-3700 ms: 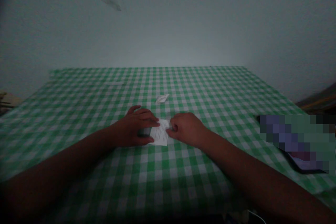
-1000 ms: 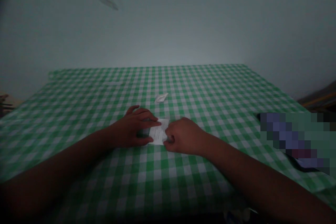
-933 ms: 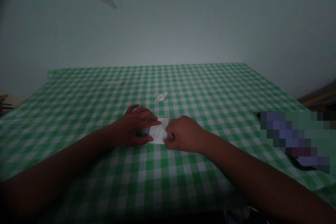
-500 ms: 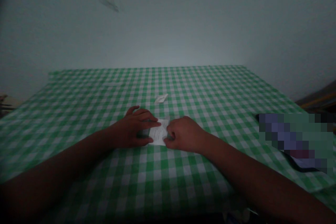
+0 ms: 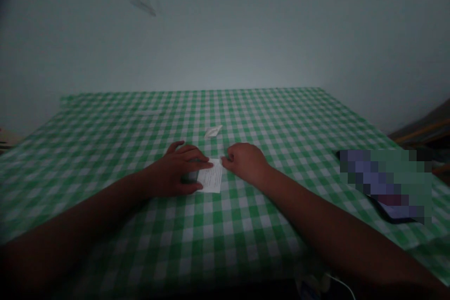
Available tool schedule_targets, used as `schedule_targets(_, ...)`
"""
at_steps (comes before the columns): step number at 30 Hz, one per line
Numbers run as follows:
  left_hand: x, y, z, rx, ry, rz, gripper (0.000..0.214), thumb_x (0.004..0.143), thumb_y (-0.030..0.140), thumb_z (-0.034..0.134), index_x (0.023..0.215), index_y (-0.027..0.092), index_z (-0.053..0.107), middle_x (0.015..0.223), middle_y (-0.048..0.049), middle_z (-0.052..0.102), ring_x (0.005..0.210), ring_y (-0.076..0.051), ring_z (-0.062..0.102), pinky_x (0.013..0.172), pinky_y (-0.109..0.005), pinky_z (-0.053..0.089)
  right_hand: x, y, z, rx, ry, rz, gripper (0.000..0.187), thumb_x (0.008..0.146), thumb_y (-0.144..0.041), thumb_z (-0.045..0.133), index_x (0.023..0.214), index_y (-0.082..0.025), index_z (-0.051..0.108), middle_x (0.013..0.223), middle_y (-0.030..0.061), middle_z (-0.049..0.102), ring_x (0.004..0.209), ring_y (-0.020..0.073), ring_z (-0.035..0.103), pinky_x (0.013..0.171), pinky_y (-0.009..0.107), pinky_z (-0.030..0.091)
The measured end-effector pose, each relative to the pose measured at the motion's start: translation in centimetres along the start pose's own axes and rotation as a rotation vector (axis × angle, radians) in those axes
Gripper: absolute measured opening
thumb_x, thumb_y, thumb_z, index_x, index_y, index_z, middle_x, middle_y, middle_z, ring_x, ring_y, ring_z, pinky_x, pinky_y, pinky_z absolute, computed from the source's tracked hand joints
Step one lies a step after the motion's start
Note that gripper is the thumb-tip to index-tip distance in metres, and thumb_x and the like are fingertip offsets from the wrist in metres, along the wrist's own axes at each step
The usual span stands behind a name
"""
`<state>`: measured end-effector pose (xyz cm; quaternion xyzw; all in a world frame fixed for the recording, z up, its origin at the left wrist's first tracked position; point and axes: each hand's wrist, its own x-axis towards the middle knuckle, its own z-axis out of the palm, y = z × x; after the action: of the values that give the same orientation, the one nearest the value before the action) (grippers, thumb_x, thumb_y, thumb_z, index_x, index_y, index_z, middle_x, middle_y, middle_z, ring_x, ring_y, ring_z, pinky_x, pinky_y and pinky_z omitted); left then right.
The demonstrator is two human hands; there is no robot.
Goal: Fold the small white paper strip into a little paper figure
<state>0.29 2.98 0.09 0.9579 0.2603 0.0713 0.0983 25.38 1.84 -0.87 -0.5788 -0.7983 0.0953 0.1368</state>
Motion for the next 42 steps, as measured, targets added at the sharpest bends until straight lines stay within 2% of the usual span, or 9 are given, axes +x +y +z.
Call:
schedule_targets(5,-0.1,0.0,0.0,-0.001,0.003,0.003,0.053,0.087,0.054,0.064,0.135,0.034,0.056,0.134,-0.0048,0.06,0.127,-0.031,0.048,0.113,-0.061,0.01,-0.3,0.2,-0.3,0.027,-0.04,-0.07,0.035,0.087,-0.034,0.063,0.059,-0.019,0.047,0.063,-0.0014,0.05,0.058,0.0117,0.04,0.055,0.028,0.024)
schedule_targets(14,0.0,0.0,0.1,-0.008,0.003,-0.006,0.054,0.085,0.056,0.065,0.134,0.035,0.057,0.133,-0.0038,0.061,0.127,-0.031,0.048,0.113,-0.061,0.01,-2.7,-1.1,-1.2,0.058,-0.214,-0.324,0.032,0.082,-0.035,0.067,0.059,-0.018,0.052,0.064,-0.0029,0.054,0.058,0.0098,0.044,0.057,0.028,0.025)
schedule_targets(18,-0.1,-0.1,0.1,-0.002,-0.003,-0.01,0.054,0.086,0.057,0.064,0.135,0.036,0.056,0.134,-0.0042,0.06,0.127,-0.032,0.047,0.113,-0.062,0.009,-3.3,-1.4,-1.6,0.075,-0.265,-0.349,0.029,0.079,-0.031,0.069,0.059,-0.018,0.052,0.063,-0.0036,0.055,0.057,0.0092,0.045,0.057,0.027,0.026)
schedule_targets(24,-0.1,0.0,0.0,0.006,-0.003,-0.005,0.054,0.086,0.055,0.065,0.135,0.035,0.056,0.134,-0.0043,0.06,0.127,-0.03,0.047,0.113,-0.059,0.011,-2.9,-1.1,-1.3,0.089,-0.231,-0.314,0.032,0.081,-0.033,0.066,0.059,-0.018,0.05,0.063,-0.0028,0.053,0.058,0.0097,0.043,0.056,0.028,0.025)
schedule_targets(31,0.0,-0.1,0.1,0.006,-0.004,0.0,0.054,0.086,0.055,0.064,0.135,0.035,0.055,0.134,-0.0038,0.06,0.128,-0.031,0.047,0.113,-0.06,0.011,-1.6,-0.4,-0.4,0.029,-0.105,-0.117,0.033,0.082,-0.034,0.066,0.058,-0.019,0.048,0.06,-0.0022,0.049,0.056,0.0113,0.037,0.053,0.029,0.022)
schedule_targets(35,0.0,0.0,0.1,0.013,-0.003,0.0,0.053,0.086,0.054,0.064,0.134,0.034,0.057,0.134,-0.0039,0.06,0.128,-0.031,0.047,0.113,-0.061,0.009,-0.8,-0.4,-0.3,0.01,-0.082,-0.024,0.034,0.085,-0.035,0.064,0.058,-0.019,0.049,0.061,-0.0013,0.05,0.056,0.0118,0.038,0.053,0.03,0.022)
schedule_targets(42,0.0,0.1,-0.1,0.008,-0.008,-0.002,0.054,0.086,0.053,0.064,0.135,0.033,0.056,0.133,-0.0041,0.06,0.128,-0.031,0.047,0.114,-0.059,0.01,0.1,-0.2,0.0,-0.029,-0.003,0.057,0.035,0.087,-0.039,0.061,0.06,-0.02,0.051,0.063,0.0001,0.051,0.058,0.0129,0.039,0.053,0.03,0.021)
